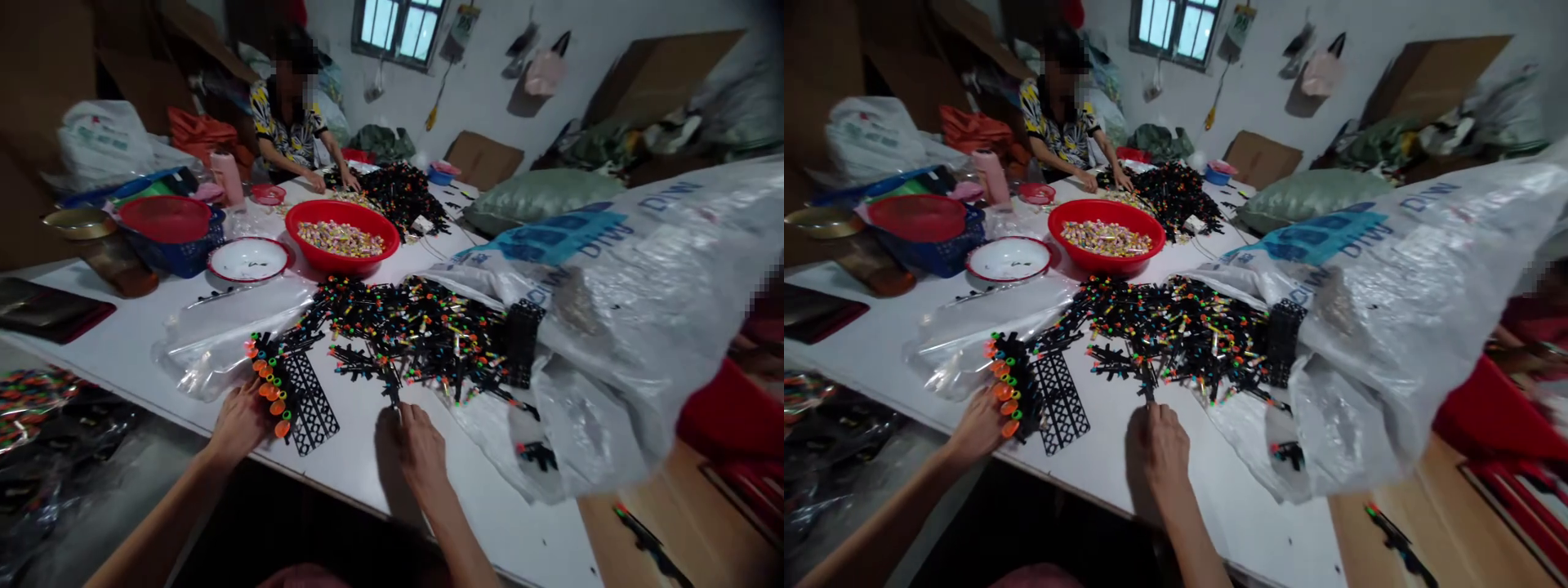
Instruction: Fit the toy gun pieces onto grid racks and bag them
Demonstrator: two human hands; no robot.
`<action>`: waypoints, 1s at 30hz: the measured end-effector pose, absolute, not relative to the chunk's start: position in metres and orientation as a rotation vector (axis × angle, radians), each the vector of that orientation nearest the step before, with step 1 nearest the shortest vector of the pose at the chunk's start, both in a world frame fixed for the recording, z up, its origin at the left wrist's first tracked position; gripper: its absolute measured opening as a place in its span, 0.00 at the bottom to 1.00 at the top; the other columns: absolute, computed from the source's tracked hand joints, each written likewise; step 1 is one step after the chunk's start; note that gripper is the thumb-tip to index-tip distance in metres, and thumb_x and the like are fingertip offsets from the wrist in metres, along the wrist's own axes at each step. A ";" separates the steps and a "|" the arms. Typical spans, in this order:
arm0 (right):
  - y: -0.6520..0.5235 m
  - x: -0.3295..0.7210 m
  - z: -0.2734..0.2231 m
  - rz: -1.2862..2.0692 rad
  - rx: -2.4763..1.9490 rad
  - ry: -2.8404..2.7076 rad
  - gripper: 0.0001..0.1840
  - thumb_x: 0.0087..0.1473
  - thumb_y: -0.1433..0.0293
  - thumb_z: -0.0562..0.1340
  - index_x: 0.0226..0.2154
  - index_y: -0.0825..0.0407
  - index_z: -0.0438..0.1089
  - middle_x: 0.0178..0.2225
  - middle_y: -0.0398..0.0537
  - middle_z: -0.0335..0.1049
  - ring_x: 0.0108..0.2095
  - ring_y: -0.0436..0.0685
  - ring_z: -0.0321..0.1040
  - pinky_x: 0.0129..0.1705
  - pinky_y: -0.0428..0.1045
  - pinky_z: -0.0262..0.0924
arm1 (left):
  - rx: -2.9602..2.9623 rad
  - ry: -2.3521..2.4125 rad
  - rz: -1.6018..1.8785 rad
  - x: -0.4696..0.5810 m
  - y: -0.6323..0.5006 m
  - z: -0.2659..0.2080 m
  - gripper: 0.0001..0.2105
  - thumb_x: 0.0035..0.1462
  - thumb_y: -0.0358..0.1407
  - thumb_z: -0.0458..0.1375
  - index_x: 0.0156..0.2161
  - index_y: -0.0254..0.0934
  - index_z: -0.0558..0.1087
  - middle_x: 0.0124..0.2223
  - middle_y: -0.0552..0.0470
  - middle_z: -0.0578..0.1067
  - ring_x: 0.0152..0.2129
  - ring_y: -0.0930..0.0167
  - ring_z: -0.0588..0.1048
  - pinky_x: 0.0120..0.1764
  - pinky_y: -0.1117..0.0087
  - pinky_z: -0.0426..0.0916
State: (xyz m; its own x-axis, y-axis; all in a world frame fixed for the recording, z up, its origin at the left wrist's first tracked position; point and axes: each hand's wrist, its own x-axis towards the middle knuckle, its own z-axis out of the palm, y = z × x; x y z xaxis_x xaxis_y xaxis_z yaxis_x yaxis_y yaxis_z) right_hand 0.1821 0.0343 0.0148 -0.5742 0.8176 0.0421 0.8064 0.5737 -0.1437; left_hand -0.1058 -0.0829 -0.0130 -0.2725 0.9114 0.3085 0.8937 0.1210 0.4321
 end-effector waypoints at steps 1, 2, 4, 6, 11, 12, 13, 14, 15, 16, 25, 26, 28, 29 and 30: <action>0.037 0.177 0.015 0.153 -1.515 -2.647 0.12 0.54 0.78 0.54 0.41 0.52 0.65 0.36 0.53 0.69 0.37 0.59 0.67 0.33 0.49 0.57 | 1.879 2.319 0.834 -0.106 -0.085 -0.012 0.04 0.47 0.32 0.52 0.27 0.40 0.70 0.31 0.47 0.73 0.34 0.63 0.73 0.34 0.65 0.68; 0.040 0.174 0.014 0.166 -1.614 -2.612 0.09 0.56 0.75 0.54 0.40 0.53 0.65 0.35 0.54 0.70 0.36 0.60 0.68 0.32 0.49 0.56 | 1.882 2.312 0.797 -0.106 -0.091 -0.009 0.05 0.48 0.33 0.52 0.28 0.40 0.70 0.32 0.47 0.74 0.34 0.63 0.73 0.35 0.64 0.68; 0.043 0.173 0.014 0.275 -1.787 -2.533 0.09 0.58 0.72 0.53 0.40 0.54 0.66 0.33 0.55 0.71 0.33 0.59 0.69 0.29 0.49 0.55 | 1.866 2.345 0.745 -0.106 -0.109 0.004 0.06 0.52 0.35 0.51 0.32 0.39 0.71 0.36 0.47 0.75 0.36 0.63 0.73 0.38 0.63 0.68; 0.041 0.181 0.017 0.546 -1.844 -2.431 0.11 0.56 0.69 0.55 0.42 0.54 0.66 0.30 0.51 0.71 0.29 0.57 0.69 0.27 0.48 0.54 | 1.794 2.493 0.796 -0.102 -0.130 0.029 0.09 0.56 0.38 0.51 0.39 0.39 0.70 0.41 0.47 0.75 0.38 0.63 0.74 0.42 0.63 0.68; 0.009 0.172 0.031 1.402 -1.384 -1.861 0.20 0.46 0.63 0.63 0.42 0.54 0.66 0.22 0.39 0.64 0.21 0.51 0.62 0.24 0.45 0.55 | 2.064 2.529 1.056 -0.073 -0.130 0.108 0.14 0.59 0.40 0.52 0.48 0.37 0.67 0.50 0.45 0.71 0.51 0.62 0.67 0.55 0.58 0.59; 0.000 0.158 0.032 1.495 -1.308 -1.768 0.18 0.45 0.62 0.64 0.39 0.53 0.66 0.21 0.39 0.64 0.21 0.50 0.62 0.24 0.45 0.56 | 2.199 2.444 0.985 -0.067 -0.119 0.116 0.16 0.59 0.42 0.52 0.48 0.36 0.67 0.52 0.43 0.70 0.53 0.60 0.65 0.57 0.54 0.56; -0.010 0.143 0.031 1.553 -1.244 -1.718 0.16 0.44 0.62 0.64 0.36 0.53 0.67 0.22 0.39 0.65 0.22 0.51 0.63 0.25 0.45 0.58 | 2.299 2.367 0.857 -0.062 -0.107 0.120 0.16 0.59 0.43 0.51 0.48 0.36 0.68 0.53 0.43 0.70 0.54 0.58 0.64 0.58 0.50 0.53; -0.019 0.127 0.028 1.578 -1.198 -1.717 0.14 0.43 0.63 0.65 0.32 0.52 0.66 0.23 0.40 0.66 0.23 0.51 0.64 0.26 0.46 0.60 | 2.350 2.311 0.728 -0.058 -0.096 0.121 0.16 0.61 0.43 0.50 0.48 0.35 0.69 0.53 0.44 0.70 0.55 0.58 0.63 0.58 0.47 0.49; -0.027 0.112 0.024 1.577 -1.171 -1.749 0.11 0.43 0.64 0.65 0.30 0.51 0.66 0.25 0.41 0.67 0.24 0.51 0.65 0.27 0.46 0.61 | 2.360 2.281 0.621 -0.055 -0.086 0.120 0.16 0.62 0.42 0.48 0.47 0.36 0.70 0.52 0.45 0.72 0.54 0.58 0.63 0.59 0.45 0.46; -0.033 0.099 0.018 1.560 -1.161 -1.800 0.08 0.44 0.66 0.64 0.28 0.51 0.65 0.25 0.41 0.68 0.25 0.51 0.66 0.28 0.46 0.62 | 2.343 2.262 0.544 -0.053 -0.079 0.117 0.15 0.63 0.41 0.46 0.46 0.36 0.71 0.50 0.46 0.73 0.54 0.59 0.64 0.59 0.44 0.44; -0.036 0.082 -0.010 0.993 -0.973 -2.466 0.07 0.56 0.68 0.57 0.37 0.51 0.68 0.36 0.47 0.70 0.36 0.53 0.68 0.38 0.47 0.64 | 2.202 2.238 0.481 -0.054 -0.075 0.111 0.15 0.63 0.38 0.44 0.41 0.37 0.72 0.42 0.48 0.75 0.52 0.61 0.65 0.59 0.48 0.46; -0.036 0.078 -0.009 0.914 -0.962 -2.549 0.07 0.56 0.70 0.57 0.37 0.51 0.68 0.36 0.48 0.70 0.36 0.54 0.68 0.38 0.47 0.63 | 2.190 2.230 0.486 -0.054 -0.076 0.111 0.15 0.63 0.38 0.45 0.41 0.37 0.72 0.43 0.48 0.75 0.52 0.61 0.65 0.59 0.48 0.46; -0.038 0.069 -0.005 0.751 -1.005 -2.677 0.09 0.56 0.73 0.55 0.39 0.52 0.68 0.37 0.51 0.71 0.37 0.56 0.69 0.38 0.48 0.63 | 2.195 2.185 0.512 -0.055 -0.075 0.111 0.14 0.61 0.39 0.47 0.44 0.38 0.72 0.45 0.49 0.75 0.53 0.61 0.64 0.59 0.49 0.45; -0.039 0.065 -0.004 0.702 -1.059 -2.700 0.10 0.56 0.74 0.54 0.39 0.53 0.68 0.37 0.52 0.71 0.36 0.56 0.69 0.37 0.49 0.63 | 2.199 2.164 0.530 -0.056 -0.075 0.112 0.14 0.60 0.39 0.48 0.45 0.38 0.71 0.47 0.49 0.74 0.53 0.61 0.63 0.59 0.49 0.45; -0.039 0.062 -0.002 0.680 -1.110 -2.699 0.10 0.56 0.74 0.54 0.40 0.53 0.68 0.37 0.52 0.71 0.36 0.57 0.69 0.36 0.49 0.62 | 2.197 2.156 0.548 -0.057 -0.074 0.112 0.14 0.60 0.40 0.49 0.46 0.38 0.71 0.48 0.49 0.74 0.54 0.60 0.63 0.59 0.49 0.45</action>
